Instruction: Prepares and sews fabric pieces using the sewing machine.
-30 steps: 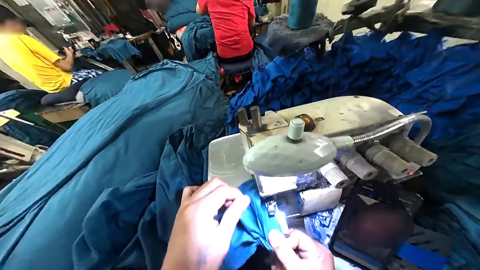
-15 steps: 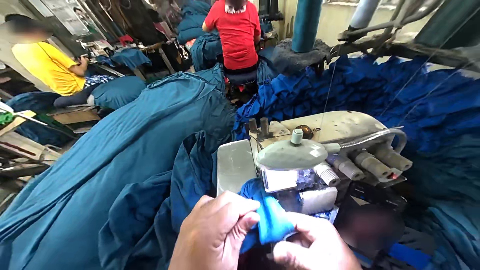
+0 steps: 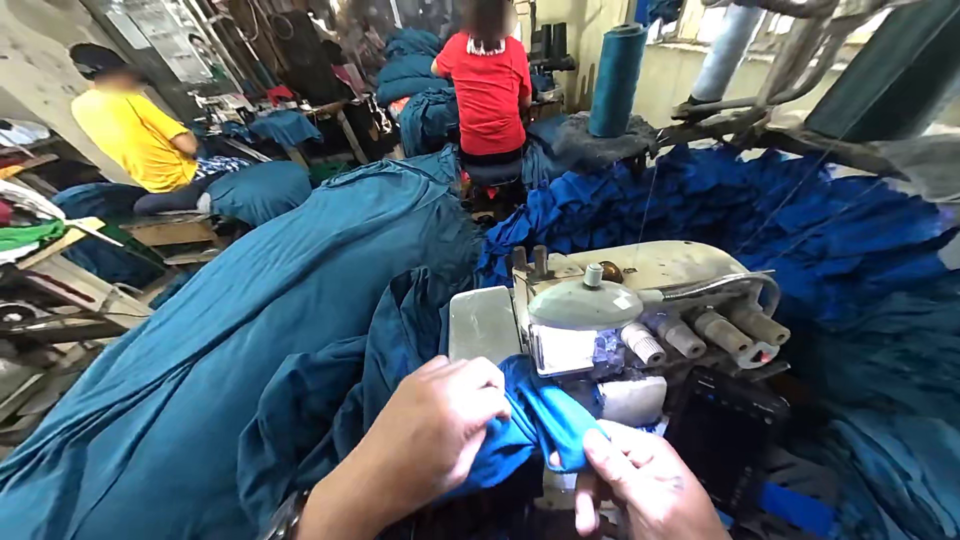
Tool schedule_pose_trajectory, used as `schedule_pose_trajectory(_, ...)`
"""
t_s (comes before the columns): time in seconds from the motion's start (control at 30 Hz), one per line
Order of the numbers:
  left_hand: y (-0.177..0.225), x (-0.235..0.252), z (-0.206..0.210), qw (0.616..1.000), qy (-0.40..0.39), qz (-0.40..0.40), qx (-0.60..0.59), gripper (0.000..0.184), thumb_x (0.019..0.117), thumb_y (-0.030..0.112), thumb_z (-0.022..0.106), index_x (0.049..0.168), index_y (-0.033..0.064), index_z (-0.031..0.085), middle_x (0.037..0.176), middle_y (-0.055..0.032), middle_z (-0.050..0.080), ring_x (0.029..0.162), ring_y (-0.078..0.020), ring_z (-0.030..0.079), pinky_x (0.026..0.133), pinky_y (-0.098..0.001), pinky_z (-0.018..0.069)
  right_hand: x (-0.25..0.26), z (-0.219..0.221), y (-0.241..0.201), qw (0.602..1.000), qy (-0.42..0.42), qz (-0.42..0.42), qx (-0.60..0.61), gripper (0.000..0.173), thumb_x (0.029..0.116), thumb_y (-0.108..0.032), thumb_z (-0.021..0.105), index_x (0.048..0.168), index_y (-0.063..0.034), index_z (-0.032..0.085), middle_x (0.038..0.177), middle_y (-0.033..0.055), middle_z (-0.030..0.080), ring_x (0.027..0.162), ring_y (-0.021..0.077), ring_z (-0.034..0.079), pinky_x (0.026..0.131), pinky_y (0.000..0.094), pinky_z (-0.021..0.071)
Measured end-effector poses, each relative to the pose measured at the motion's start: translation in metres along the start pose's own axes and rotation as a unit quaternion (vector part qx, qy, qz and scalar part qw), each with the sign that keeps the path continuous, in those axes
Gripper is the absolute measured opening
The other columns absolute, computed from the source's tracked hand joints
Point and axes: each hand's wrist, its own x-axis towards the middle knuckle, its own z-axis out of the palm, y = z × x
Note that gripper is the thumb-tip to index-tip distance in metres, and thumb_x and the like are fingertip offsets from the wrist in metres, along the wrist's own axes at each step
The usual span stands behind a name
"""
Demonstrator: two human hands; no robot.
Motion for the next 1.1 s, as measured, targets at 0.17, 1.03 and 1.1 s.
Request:
schedule_pose_trajectory(0.17, -0.007, 0.009, 0.015, 0.997, -0.044, 0.023, 0.055, 0.021, 0.0995, 0.017, 0.054, 0.095, 0.0185, 0.074, 0.092, 0.0010, 0.066, 0.082, -0.0145, 0.066, 0.067, -0.0331, 0.0557, 0.000, 0.004, 0.000, 0.997, 0.004, 0.005, 0.077, 0.024, 0.1096, -0.014, 0.045, 0.103, -0.0051, 0.066, 0.092, 0.0080, 0.077, 0.064, 0.0115, 0.071, 0.059, 0.0273, 0.0615)
schedule_pose_trajectory(1.03, 0.030, 0.063, -0.030, 0.950, -0.262, 0.164, -0.053, 0.031, 0.0939, 0.018, 0.068, 0.122, 0.0052, 0.063, 0.112, -0.0117, 0.067, 0.096, -0.0257, 0.070, 0.071, -0.0447, 0.0605, 0.000, 0.020, -0.017, 0.959, -0.069, -0.066, -0.266, 0.025, 0.0939, -0.023, 0.074, 0.106, -0.0013, 0.072, 0.094, 0.0052, 0.074, 0.085, 0.0068, 0.071, 0.077, 0.0284, 0.0604)
schedule_pose_trajectory(1.1, 0.036, 0.071, -0.032, 0.925, -0.351, 0.142, -0.045, 0.026, 0.0937, 0.024, 0.071, 0.108, 0.0033, 0.065, 0.092, -0.0135, 0.067, 0.082, -0.0316, 0.070, 0.064, -0.0514, 0.0568, -0.004, 0.019, -0.016, 0.954, -0.067, -0.076, -0.283, 0.023, 0.0927, -0.019, 0.074, 0.104, 0.0008, 0.070, 0.092, 0.0092, 0.073, 0.083, 0.0107, 0.071, 0.074, 0.0304, 0.0607)
